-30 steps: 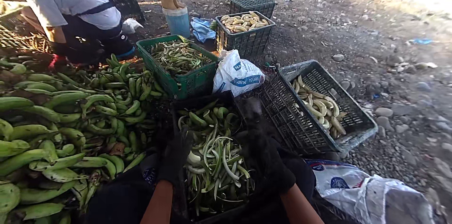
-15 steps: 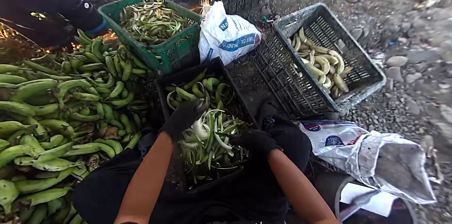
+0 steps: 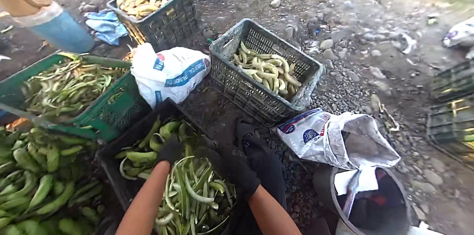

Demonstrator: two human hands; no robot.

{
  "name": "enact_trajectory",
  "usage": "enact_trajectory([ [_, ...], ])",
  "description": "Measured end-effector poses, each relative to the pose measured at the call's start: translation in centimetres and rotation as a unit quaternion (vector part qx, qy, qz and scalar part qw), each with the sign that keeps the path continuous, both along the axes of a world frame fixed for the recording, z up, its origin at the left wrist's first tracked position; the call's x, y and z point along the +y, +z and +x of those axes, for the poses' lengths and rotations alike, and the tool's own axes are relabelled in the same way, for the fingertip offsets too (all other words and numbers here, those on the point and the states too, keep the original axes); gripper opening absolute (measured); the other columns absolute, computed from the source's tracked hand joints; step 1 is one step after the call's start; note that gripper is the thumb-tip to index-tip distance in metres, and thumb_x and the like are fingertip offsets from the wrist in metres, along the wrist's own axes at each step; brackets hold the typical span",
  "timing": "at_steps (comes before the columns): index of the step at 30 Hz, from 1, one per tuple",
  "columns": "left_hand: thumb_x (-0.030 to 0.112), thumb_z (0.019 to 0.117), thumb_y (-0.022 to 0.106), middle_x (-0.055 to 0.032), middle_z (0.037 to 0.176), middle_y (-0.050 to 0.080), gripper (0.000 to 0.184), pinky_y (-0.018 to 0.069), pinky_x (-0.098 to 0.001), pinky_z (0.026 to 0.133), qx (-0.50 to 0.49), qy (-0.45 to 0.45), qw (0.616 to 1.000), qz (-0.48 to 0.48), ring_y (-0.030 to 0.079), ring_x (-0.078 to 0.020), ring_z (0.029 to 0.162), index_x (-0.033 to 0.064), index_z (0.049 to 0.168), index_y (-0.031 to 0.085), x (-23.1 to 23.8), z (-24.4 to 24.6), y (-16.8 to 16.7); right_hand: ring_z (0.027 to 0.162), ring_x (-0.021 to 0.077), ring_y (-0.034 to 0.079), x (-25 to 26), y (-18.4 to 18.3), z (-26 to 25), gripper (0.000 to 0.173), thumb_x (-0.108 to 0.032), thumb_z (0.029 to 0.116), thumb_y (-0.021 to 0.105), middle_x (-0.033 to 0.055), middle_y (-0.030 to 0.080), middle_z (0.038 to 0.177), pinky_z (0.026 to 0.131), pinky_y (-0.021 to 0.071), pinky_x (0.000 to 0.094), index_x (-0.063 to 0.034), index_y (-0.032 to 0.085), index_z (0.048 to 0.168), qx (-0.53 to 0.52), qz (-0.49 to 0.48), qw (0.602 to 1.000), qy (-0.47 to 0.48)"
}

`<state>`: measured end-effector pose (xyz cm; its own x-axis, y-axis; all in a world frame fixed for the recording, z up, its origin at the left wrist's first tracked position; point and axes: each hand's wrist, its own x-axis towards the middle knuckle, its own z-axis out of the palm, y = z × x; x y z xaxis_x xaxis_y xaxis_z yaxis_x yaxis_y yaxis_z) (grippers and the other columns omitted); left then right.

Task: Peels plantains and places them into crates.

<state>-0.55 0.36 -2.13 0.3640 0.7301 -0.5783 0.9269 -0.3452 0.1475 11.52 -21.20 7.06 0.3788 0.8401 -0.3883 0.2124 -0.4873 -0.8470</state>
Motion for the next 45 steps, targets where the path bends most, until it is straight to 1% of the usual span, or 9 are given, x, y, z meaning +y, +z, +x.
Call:
enact_trajectory([
  [4,0.051,0.0986,0.056,-0.0247,0.144,0.054,0.068,0.0371,-0.0623,0.112,0.023,0.100,0.994,0.033,0.051,-0.0410,0.135,0.0016,0.145,0.051,-2.6,-0.4,-9.8,0.071,0.0176,0.065,0.7,-1.2,-0.3,0.047,-0.051,0.1034,0.052,0.0069,0.067,0.085,0.071,0.0563,0.0407,-0.0093,0.065,0.119,0.055,0.044,0.997,-0.017],
  [10,0.021,0.1052,0.050,-0.0234,0.153,0.045,0.050,0.0350,-0.0465,0.117,0.057,0.166,0.982,-0.071,0.043,-0.0331,0.143,-0.0070,0.146,0.045,-8.7,4.4,6.7,0.076,0.0221,0.068,1.6,-1.5,-0.7,0.050,-0.053,0.1035,0.051,0.0091,0.069,0.089,0.075,0.0563,0.0466,-0.0099,0.064,0.125,0.054,0.044,0.997,0.018],
  [18,0.032,0.1111,0.037,-0.0265,0.156,0.039,0.062,0.0303,-0.0480,0.119,-0.121,0.221,0.967,-0.037,0.040,-0.0360,0.145,-0.0070,0.157,0.022,-7.2,-1.0,4.1,0.076,0.0205,0.067,1.9,-1.3,-0.9,0.050,-0.051,0.1051,0.049,0.0092,0.068,0.090,0.074,0.0569,0.0438,-0.0054,0.064,0.120,0.062,0.069,0.995,-0.023],
  [21,0.031,0.1082,0.048,-0.0305,0.151,0.043,0.064,0.0349,-0.0499,0.118,-0.361,0.323,0.873,0.054,0.044,-0.0379,0.141,-0.0069,0.155,0.028,-5.0,-6.8,-2.2,0.075,0.0187,0.066,1.8,-0.4,-1.0,0.050,-0.048,0.1049,0.051,0.0091,0.068,0.090,0.073,0.0575,0.0422,-0.0035,0.064,0.122,0.065,0.063,0.995,-0.050],
  [25,0.023,0.1108,0.040,-0.0212,0.131,0.056,0.043,0.0531,-0.0405,0.094,-0.522,0.437,0.732,0.008,0.060,-0.0233,0.112,-0.0018,0.146,0.041,-5.7,-11.6,1.3,0.067,0.0156,0.067,1.9,-1.0,-1.9,0.042,-0.038,0.1081,0.049,0.0079,0.070,0.084,0.066,0.0583,0.0363,-0.0022,0.065,0.122,0.054,0.050,0.997,-0.036],
  [30,0.024,0.1123,0.033,-0.0155,0.111,0.063,0.038,0.0586,-0.0394,0.078,-0.656,0.489,0.575,-0.026,0.066,-0.0205,0.092,0.0010,0.140,0.044,-5.9,-14.9,2.5,0.066,0.0168,0.067,2.8,-2.0,-3.0,0.047,-0.046,0.1070,0.048,0.0062,0.068,0.080,0.066,0.0587,0.0385,-0.0037,0.065,0.115,0.013,0.025,1.000,-0.005],
  [38,0.027,0.1135,0.019,-0.0141,0.116,0.063,0.048,0.0551,-0.0334,0.086,-0.576,0.452,0.676,0.080,0.065,-0.0151,0.097,0.0030,0.140,0.051,-7.5,-15.7,6.0,0.057,0.0131,0.064,4.0,-4.2,-4.6,0.036,-0.035,0.0986,0.068,0.0041,0.067,0.074,0.057,0.0585,0.0302,-0.0015,0.064,0.109,0.205,0.065,0.977,-0.001],
  [41,0.028,0.1116,0.024,-0.0184,0.131,0.062,0.048,0.0469,-0.0454,0.103,-0.569,0.355,0.733,0.114,0.061,-0.0242,0.117,0.0049,0.141,0.055,-7.4,-15.5,7.6,0.063,0.0163,0.067,5.3,-4.0,-6.8,0.028,-0.021,0.1026,0.063,0.0078,0.067,0.080,0.060,0.0604,0.0323,0.0013,0.057,0.118,0.339,0.079,0.937,-0.033],
  [45,0.030,0.1085,0.019,-0.0124,0.115,0.067,0.053,0.0577,-0.0355,0.082,-0.584,0.161,0.795,0.024,0.067,-0.0157,0.090,0.0052,0.147,0.047,-8.6,-16.7,10.2,0.091,0.0200,0.070,7.6,-4.3,-9.8,0.050,-0.031,0.1011,0.065,0.0128,0.069,0.116,0.069,0.0589,0.0360,-0.0055,0.049,0.142,0.324,0.046,0.945,0.007],
])
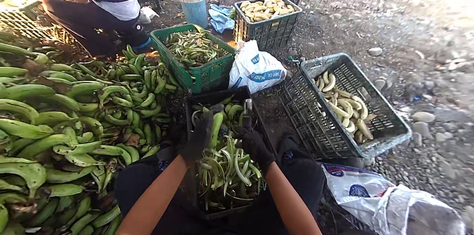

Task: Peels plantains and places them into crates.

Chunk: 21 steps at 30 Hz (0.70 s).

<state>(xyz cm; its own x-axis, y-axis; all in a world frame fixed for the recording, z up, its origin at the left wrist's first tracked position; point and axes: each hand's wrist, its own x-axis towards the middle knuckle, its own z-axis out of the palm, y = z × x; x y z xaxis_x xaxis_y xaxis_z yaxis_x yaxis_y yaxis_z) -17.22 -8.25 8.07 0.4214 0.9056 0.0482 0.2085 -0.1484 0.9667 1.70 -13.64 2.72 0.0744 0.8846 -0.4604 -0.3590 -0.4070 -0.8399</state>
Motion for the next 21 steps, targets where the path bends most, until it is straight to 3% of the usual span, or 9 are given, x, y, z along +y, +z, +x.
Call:
enact_trajectory([
  [2,0.032,0.1073,0.030,-0.0111,0.118,0.067,0.052,0.0593,-0.0338,0.079,-0.046,-0.097,0.994,-0.009,0.068,-0.0136,0.088,0.0001,0.145,0.047,-0.6,-0.6,0.4,0.087,0.0184,0.067,0.9,-0.9,-1.6,0.058,-0.034,0.1006,0.064,0.0114,0.066,0.116,0.063,0.0561,0.0350,-0.0098,0.042,0.149,-0.003,0.035,0.999,0.039],
  [3,0.027,0.1061,0.037,-0.0111,0.133,0.062,0.049,0.0592,-0.0332,0.082,-0.060,-0.135,0.989,-0.014,0.068,-0.0122,0.094,0.0001,0.146,0.047,-1.0,-0.9,0.3,0.078,0.0161,0.065,1.1,-1.5,-2.4,0.057,-0.032,0.1012,0.063,0.0094,0.065,0.107,0.058,0.0548,0.0333,-0.0099,0.040,0.149,0.010,0.064,0.997,0.045],
  [5,0.021,0.1040,0.045,-0.0111,0.147,0.054,0.048,0.0595,-0.0325,0.083,-0.051,-0.175,0.983,0.001,0.068,-0.0109,0.097,0.0015,0.147,0.048,-1.9,-1.0,0.1,0.070,0.0103,0.064,1.1,-1.9,-3.6,0.032,-0.020,0.1014,0.058,0.0033,0.067,0.088,0.059,0.0565,0.0288,-0.0067,0.050,0.130,0.052,0.118,0.991,0.031],
  [8,0.025,0.1036,0.051,-0.0157,0.117,0.068,0.046,0.0578,-0.0347,0.084,0.005,-0.210,0.977,0.046,0.069,-0.0149,0.090,-0.0038,0.139,0.053,-3.6,-1.0,0.2,0.073,0.0028,0.061,-0.2,2.2,-5.1,0.023,-0.013,0.1096,0.037,-0.0006,0.064,0.087,0.067,0.0545,0.0224,-0.0031,0.053,0.123,0.043,0.098,0.994,0.013],
  [11,0.029,0.1031,0.056,-0.0223,0.116,0.070,0.049,0.0539,-0.0465,0.094,0.083,-0.274,0.948,0.140,0.070,-0.0285,0.104,-0.0012,0.142,0.055,-4.9,-1.3,0.4,0.069,0.0035,0.063,-1.0,7.8,-6.2,0.035,0.008,0.1003,0.048,0.0042,0.066,0.087,0.069,0.0567,0.0217,0.0061,0.042,0.135,0.049,0.029,0.998,-0.023],
  [13,0.031,0.1031,0.053,-0.0225,0.107,0.072,0.051,0.0553,-0.0516,0.085,0.098,-0.266,0.939,0.194,0.071,-0.0331,0.094,0.0046,0.146,0.054,-5.4,-1.5,-0.3,0.069,0.0052,0.062,-0.8,6.6,-5.9,0.045,0.009,0.0956,0.054,0.0065,0.065,0.090,0.068,0.0551,0.0225,0.0070,0.041,0.139,0.020,0.052,0.997,-0.050],
  [16,0.030,0.1043,0.047,-0.0218,0.113,0.072,0.049,0.0556,-0.0511,0.089,0.084,-0.200,0.937,0.272,0.071,-0.0350,0.100,0.0061,0.146,0.055,-6.1,-1.2,-0.7,0.073,0.0101,0.067,1.1,0.3,-3.9,0.030,0.002,0.0997,0.052,0.0073,0.068,0.090,0.066,0.0582,0.0269,0.0062,0.048,0.129,0.039,0.129,0.980,-0.144],
  [19,0.024,0.1011,0.047,-0.0229,0.110,0.073,0.047,0.0564,-0.0512,0.084,0.041,-0.133,0.941,0.308,0.072,-0.0371,0.096,0.0026,0.140,0.060,-6.7,-0.2,-0.7,0.067,0.0101,0.065,2.4,1.2,-2.9,0.011,-0.001,0.1031,0.050,0.0055,0.067,0.081,0.061,0.0572,0.0257,0.0024,0.054,0.113,0.021,0.073,0.978,-0.192],
  [21,0.026,0.1017,0.045,-0.0206,0.109,0.074,0.045,0.0579,-0.0490,0.080,0.019,-0.090,0.938,0.334,0.073,-0.0335,0.093,0.0031,0.137,0.063,-6.6,0.6,-1.2,0.069,0.0162,0.067,3.8,0.0,-2.0,0.018,-0.006,0.1019,0.055,0.0108,0.067,0.086,0.062,0.0584,0.0328,0.0028,0.057,0.117,-0.004,0.059,0.981,-0.186],
])
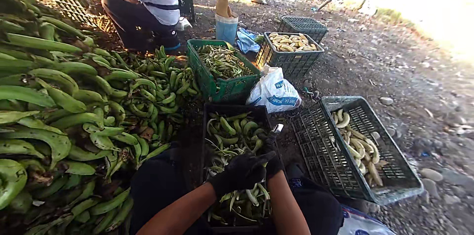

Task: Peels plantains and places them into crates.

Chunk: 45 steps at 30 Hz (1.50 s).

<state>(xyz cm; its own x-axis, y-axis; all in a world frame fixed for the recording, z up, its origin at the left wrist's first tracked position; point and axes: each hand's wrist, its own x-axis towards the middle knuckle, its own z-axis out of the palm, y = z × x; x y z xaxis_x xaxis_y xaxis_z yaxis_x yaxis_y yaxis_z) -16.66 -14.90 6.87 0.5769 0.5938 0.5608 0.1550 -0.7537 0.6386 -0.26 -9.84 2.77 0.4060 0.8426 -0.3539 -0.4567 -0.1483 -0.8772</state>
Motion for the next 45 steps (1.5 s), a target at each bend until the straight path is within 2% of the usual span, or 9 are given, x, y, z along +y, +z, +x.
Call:
enact_trajectory([
  [11,0.030,0.1083,0.033,-0.0156,0.096,0.075,0.048,0.0571,-0.0314,0.076,-0.118,-0.013,0.989,0.086,0.071,-0.0194,0.078,0.0019,0.129,0.066,0.2,1.7,-0.3,0.062,0.0166,0.065,0.6,0.1,4.4,0.016,-0.018,0.1046,0.054,0.0088,0.065,0.079,0.054,0.0576,0.0318,-0.0032,0.058,0.111,0.083,-0.017,0.996,-0.012],
  [17,0.053,0.1090,0.024,-0.0064,0.089,0.073,0.062,0.0596,-0.0283,0.072,-0.174,-0.041,0.984,-0.021,0.069,-0.0100,0.074,0.0104,0.136,0.060,-1.7,-1.9,2.2,0.082,0.0227,0.064,-0.8,-3.4,10.3,0.042,-0.014,0.0999,0.063,0.0184,0.065,0.106,0.072,0.0565,0.0415,0.0028,0.052,0.137,-0.184,-0.100,0.974,-0.088],
  [20,0.062,0.1052,0.026,-0.0030,0.082,0.071,0.072,0.0615,-0.0365,0.065,-0.333,-0.029,0.907,-0.257,0.067,-0.0139,0.065,0.0045,0.140,0.052,1.3,-3.3,4.0,0.065,0.0180,0.063,-3.5,-2.5,10.7,0.036,-0.014,0.0925,0.073,0.0126,0.066,0.085,0.058,0.0562,0.0371,0.0043,0.059,0.121,-0.270,-0.082,0.959,-0.005],
  [23,0.078,0.0916,0.043,-0.0023,0.088,0.072,0.082,0.0615,-0.0383,0.078,-0.460,-0.091,0.817,-0.336,0.070,-0.0165,0.078,0.0186,0.149,0.050,4.8,-4.8,4.1,0.085,0.0246,0.066,-6.0,-2.8,8.3,0.049,-0.032,0.0866,0.080,0.0148,0.070,0.097,0.079,0.0553,0.0487,-0.0007,0.065,0.121,-0.386,-0.160,0.901,0.118],
  [25,0.064,0.0962,0.053,-0.0079,0.112,0.070,0.074,0.0590,-0.0402,0.089,-0.440,-0.029,0.817,-0.373,0.069,-0.0194,0.098,0.0169,0.152,0.040,5.0,-5.1,1.8,0.095,0.0317,0.067,-7.2,-4.0,7.0,0.053,-0.047,0.0934,0.070,0.0190,0.070,0.104,0.087,0.0529,0.0564,-0.0019,0.066,0.121,-0.423,-0.244,0.842,0.232],
  [28,0.021,0.1042,0.058,-0.0153,0.110,0.068,0.048,0.0621,-0.0335,0.070,-0.376,0.138,0.745,-0.534,0.071,-0.0206,0.084,0.0024,0.145,0.042,3.9,-2.8,0.9,0.089,0.0330,0.067,-8.2,-4.3,5.9,0.052,-0.051,0.0979,0.062,0.0197,0.068,0.101,0.083,0.0530,0.0563,-0.0011,0.067,0.114,-0.430,-0.313,0.782,0.325],
  [33,0.005,0.1012,0.057,-0.0160,0.125,0.064,0.051,0.0633,-0.0389,0.077,-0.362,0.118,0.791,-0.479,0.070,-0.0257,0.096,0.0067,0.149,0.039,4.9,-3.1,1.6,0.068,0.0219,0.063,-10.1,-3.7,5.2,0.050,-0.049,0.0999,0.062,0.0115,0.066,0.085,0.065,0.0549,0.0431,-0.0033,0.063,0.119,-0.341,-0.243,0.878,0.232],
  [40,0.020,0.1094,0.044,-0.0164,0.116,0.065,0.047,0.0627,-0.0449,0.079,-0.455,0.072,0.674,-0.577,0.071,-0.0291,0.095,0.0157,0.155,0.032,3.8,-2.9,0.2,0.056,0.0150,0.064,-11.8,-2.9,0.8,0.045,-0.043,0.1043,0.055,0.0056,0.066,0.067,0.056,0.0565,0.0321,-0.0020,0.062,0.120,-0.147,-0.127,0.973,0.123],
  [45,0.009,0.1014,0.060,-0.0159,0.118,0.065,0.060,0.0626,-0.0384,0.081,-0.414,0.149,0.733,-0.520,0.070,-0.0234,0.098,0.0077,0.153,0.030,4.2,-3.0,0.2,0.098,0.0206,0.072,-14.5,-2.4,-1.7,0.052,-0.040,0.1044,0.053,0.0111,0.074,0.113,0.078,0.0594,0.0374,-0.0072,0.049,0.144,-0.067,-0.067,0.988,0.124],
])
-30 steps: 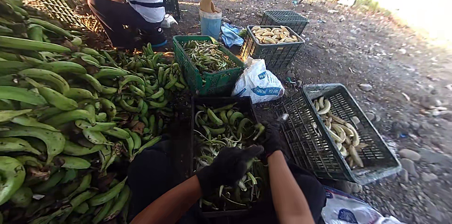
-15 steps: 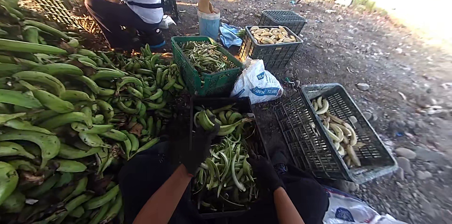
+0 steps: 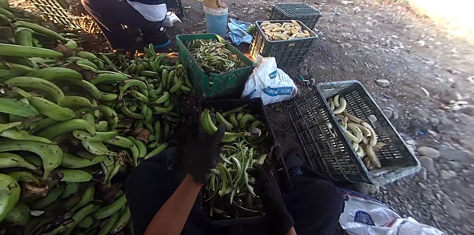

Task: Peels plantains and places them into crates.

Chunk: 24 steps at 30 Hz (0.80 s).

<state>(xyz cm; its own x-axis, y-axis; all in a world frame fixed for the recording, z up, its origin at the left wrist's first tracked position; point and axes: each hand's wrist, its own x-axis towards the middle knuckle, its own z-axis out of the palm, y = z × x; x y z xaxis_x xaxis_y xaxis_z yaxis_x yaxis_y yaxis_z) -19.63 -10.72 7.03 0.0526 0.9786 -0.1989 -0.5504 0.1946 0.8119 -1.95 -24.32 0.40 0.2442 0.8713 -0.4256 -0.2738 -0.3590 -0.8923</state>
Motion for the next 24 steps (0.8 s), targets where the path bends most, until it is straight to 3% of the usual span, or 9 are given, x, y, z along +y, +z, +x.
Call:
enact_trajectory([
  [1,0.007,0.0993,0.063,-0.0166,0.121,0.064,0.063,0.0625,-0.0387,0.081,0.013,0.015,1.000,-0.003,0.070,-0.0240,0.099,0.0086,0.153,0.032,0.1,-0.2,0.0,0.092,0.0174,0.072,-0.5,0.2,-0.6,0.052,-0.039,0.1037,0.053,0.0100,0.074,0.112,0.071,0.0584,0.0330,-0.0068,0.048,0.144,-0.008,0.008,1.000,0.013],
  [2,0.006,0.0982,0.064,-0.0174,0.125,0.062,0.065,0.0624,-0.0393,0.081,0.022,0.027,0.999,-0.006,0.069,-0.0251,0.101,0.0098,0.154,0.032,0.3,-0.3,-0.1,0.079,0.0120,0.070,-0.9,0.5,-1.3,0.048,-0.037,0.1042,0.054,0.0084,0.076,0.102,0.061,0.0545,0.0257,-0.0048,0.050,0.139,-0.017,0.019,0.999,0.020],
  [3,0.005,0.0983,0.064,-0.0176,0.126,0.062,0.064,0.0629,-0.0394,0.080,0.035,0.038,0.999,-0.004,0.069,-0.0256,0.101,0.0097,0.155,0.033,0.4,-0.4,-0.1,0.072,0.0095,0.070,-1.2,0.7,-1.8,0.042,-0.033,0.1048,0.054,0.0070,0.076,0.093,0.056,0.0531,0.0224,-0.0031,0.052,0.135,-0.015,0.025,0.999,0.037],
  [6,0.008,0.0994,0.062,-0.0164,0.119,0.065,0.060,0.0635,-0.0373,0.077,0.077,0.059,0.995,0.012,0.071,-0.0239,0.096,0.0068,0.152,0.033,0.5,-0.5,0.1,0.061,0.0124,0.064,-1.6,1.5,-3.3,0.031,-0.028,0.1058,0.053,0.0041,0.066,0.072,0.058,0.0552,0.0284,-0.0020,0.056,0.122,0.011,0.010,0.995,0.095],
  [7,0.010,0.0998,0.062,-0.0160,0.119,0.065,0.060,0.0631,-0.0371,0.077,0.085,0.060,0.995,0.013,0.071,-0.0233,0.096,0.0064,0.152,0.032,0.4,-0.5,0.1,0.059,0.0128,0.062,-1.8,1.7,-3.8,0.032,-0.030,0.1059,0.053,0.0032,0.063,0.069,0.057,0.0558,0.0296,-0.0027,0.056,0.123,0.020,0.005,0.994,0.110],
  [11,0.011,0.1020,0.059,-0.0164,0.120,0.064,0.057,0.0632,-0.0381,0.078,0.086,0.064,0.994,-0.002,0.071,-0.0235,0.098,0.0055,0.152,0.031,0.4,-0.7,0.1,0.050,0.0085,0.055,-2.2,0.8,-4.6,0.058,-0.049,0.1058,0.039,-0.0023,0.058,0.063,0.049,0.0514,0.0265,-0.0002,0.053,0.134,0.017,0.083,0.982,0.166],
  [15,0.013,0.0974,0.066,-0.0134,0.128,0.061,0.064,0.0588,-0.0308,0.085,0.189,0.082,0.978,0.016,0.067,-0.0151,0.106,0.0064,0.152,0.034,0.3,-1.0,0.3,0.052,0.0074,0.056,-2.4,0.8,-4.9,0.079,-0.069,0.0989,0.043,-0.0032,0.060,0.063,0.051,0.0508,0.0250,0.0025,0.053,0.131,0.039,0.107,0.980,0.161],
  [18,0.010,0.0940,0.069,-0.0097,0.122,0.063,0.061,0.0542,-0.0225,0.090,0.242,0.082,0.965,0.053,0.064,-0.0061,0.104,0.0014,0.146,0.038,-0.2,-0.9,1.3,0.055,0.0079,0.059,-2.2,0.6,-5.1,0.075,-0.065,0.1002,0.043,-0.0039,0.061,0.066,0.055,0.0540,0.0271,0.0032,0.053,0.130,0.012,0.091,0.982,0.163],
  [24,0.002,0.0935,0.067,-0.0109,0.123,0.061,0.061,0.0547,-0.0215,0.088,0.202,0.070,0.976,0.047,0.064,-0.0072,0.103,0.0017,0.147,0.037,-0.5,-0.5,1.4,0.049,0.0062,0.055,-2.4,0.2,-6.0,0.058,-0.048,0.1052,0.035,-0.0051,0.057,0.060,0.049,0.0515,0.0252,0.0027,0.057,0.123,-0.001,0.064,0.985,0.158],
])
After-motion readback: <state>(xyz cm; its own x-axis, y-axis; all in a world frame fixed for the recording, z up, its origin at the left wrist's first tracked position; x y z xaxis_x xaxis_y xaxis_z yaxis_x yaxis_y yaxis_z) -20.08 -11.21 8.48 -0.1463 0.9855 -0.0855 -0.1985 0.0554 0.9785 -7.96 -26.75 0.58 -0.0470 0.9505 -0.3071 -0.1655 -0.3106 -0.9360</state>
